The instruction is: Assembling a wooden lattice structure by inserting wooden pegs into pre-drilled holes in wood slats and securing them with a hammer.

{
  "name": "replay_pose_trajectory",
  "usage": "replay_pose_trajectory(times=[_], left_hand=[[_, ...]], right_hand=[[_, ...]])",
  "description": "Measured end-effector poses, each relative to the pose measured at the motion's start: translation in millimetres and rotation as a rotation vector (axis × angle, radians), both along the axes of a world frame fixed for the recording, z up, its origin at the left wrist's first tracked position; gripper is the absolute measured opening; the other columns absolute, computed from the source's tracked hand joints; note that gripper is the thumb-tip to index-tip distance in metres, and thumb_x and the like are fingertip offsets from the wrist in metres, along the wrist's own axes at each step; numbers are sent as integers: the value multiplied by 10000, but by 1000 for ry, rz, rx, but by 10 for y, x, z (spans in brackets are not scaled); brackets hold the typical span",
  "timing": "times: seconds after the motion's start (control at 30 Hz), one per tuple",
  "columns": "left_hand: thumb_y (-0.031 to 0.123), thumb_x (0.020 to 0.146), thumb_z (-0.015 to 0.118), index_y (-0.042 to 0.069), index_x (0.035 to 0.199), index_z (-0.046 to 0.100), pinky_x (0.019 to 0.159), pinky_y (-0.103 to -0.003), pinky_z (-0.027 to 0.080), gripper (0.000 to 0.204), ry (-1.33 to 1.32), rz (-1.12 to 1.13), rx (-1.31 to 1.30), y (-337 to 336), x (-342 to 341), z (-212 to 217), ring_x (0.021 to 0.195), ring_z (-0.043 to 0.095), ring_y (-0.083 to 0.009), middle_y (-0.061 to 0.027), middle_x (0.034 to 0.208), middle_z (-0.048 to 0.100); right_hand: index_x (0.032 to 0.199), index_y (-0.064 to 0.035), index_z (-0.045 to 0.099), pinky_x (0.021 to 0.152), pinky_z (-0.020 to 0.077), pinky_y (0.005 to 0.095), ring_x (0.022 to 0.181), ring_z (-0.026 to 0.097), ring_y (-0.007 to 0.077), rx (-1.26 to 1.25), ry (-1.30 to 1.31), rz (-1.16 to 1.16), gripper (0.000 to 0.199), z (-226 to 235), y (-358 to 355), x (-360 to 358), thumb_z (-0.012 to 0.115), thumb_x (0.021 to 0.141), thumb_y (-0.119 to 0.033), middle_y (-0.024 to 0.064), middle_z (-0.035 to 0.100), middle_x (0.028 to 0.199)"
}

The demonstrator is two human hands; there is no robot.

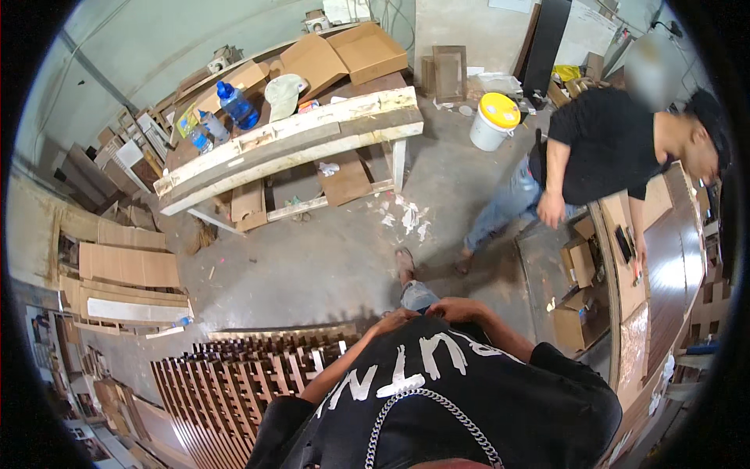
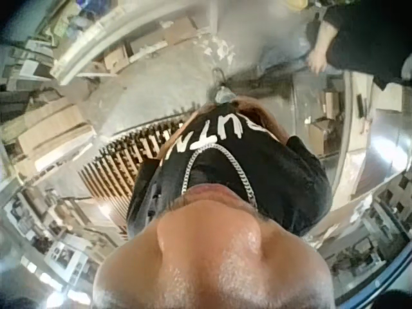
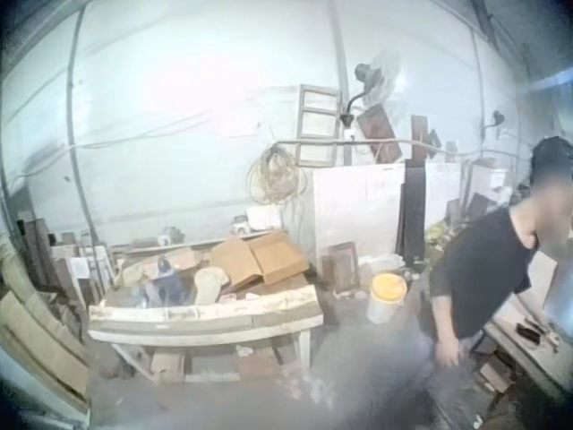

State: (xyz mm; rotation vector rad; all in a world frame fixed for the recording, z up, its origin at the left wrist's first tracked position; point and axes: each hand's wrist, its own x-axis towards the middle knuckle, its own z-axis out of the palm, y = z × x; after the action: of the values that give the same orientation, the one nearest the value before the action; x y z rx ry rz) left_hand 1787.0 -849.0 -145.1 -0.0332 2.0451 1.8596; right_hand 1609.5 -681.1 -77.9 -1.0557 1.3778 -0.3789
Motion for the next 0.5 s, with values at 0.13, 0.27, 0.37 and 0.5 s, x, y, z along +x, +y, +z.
replay_pose_trajectory(times=[0.13,0.27,0.37,0.5], left_hand=[[198,881,544,18,1173,639,796,-323,490,356,-3,-174,-2,-607,-738,476,940,618,-152,-76,1051,690],[187,875,607,11,1134,660,887,-328,466,319,-185,-263,254,-1284,-1571,219,952,622,-200,-104,1064,682],[396,890,544,34,1134,616,858,-276,460,442,64,-372,-129,-1686,-2367,397,968,582,-135,-35,1067,629],[387,888,551,35,1133,616,859,-274,459,433,-18,-672,10,-1844,-3208,377,970,581,-133,-35,1068,629]], right_hand=[[1278,-7,561,963,458,349,1110,598,235,-25,-140,-268,500,-161,-395,-607,666,793,-74,141,631,1222],[1180,2,621,916,481,338,1045,632,231,-34,125,-454,409,231,-878,-1320,725,812,-146,148,667,1133],[1112,-19,657,859,495,354,968,656,247,20,94,-638,347,325,-1158,-1867,698,829,-214,141,693,1051],[1031,-27,672,783,489,417,875,655,324,-52,389,-977,387,-172,-1159,-1848,648,794,-332,175,691,945]])
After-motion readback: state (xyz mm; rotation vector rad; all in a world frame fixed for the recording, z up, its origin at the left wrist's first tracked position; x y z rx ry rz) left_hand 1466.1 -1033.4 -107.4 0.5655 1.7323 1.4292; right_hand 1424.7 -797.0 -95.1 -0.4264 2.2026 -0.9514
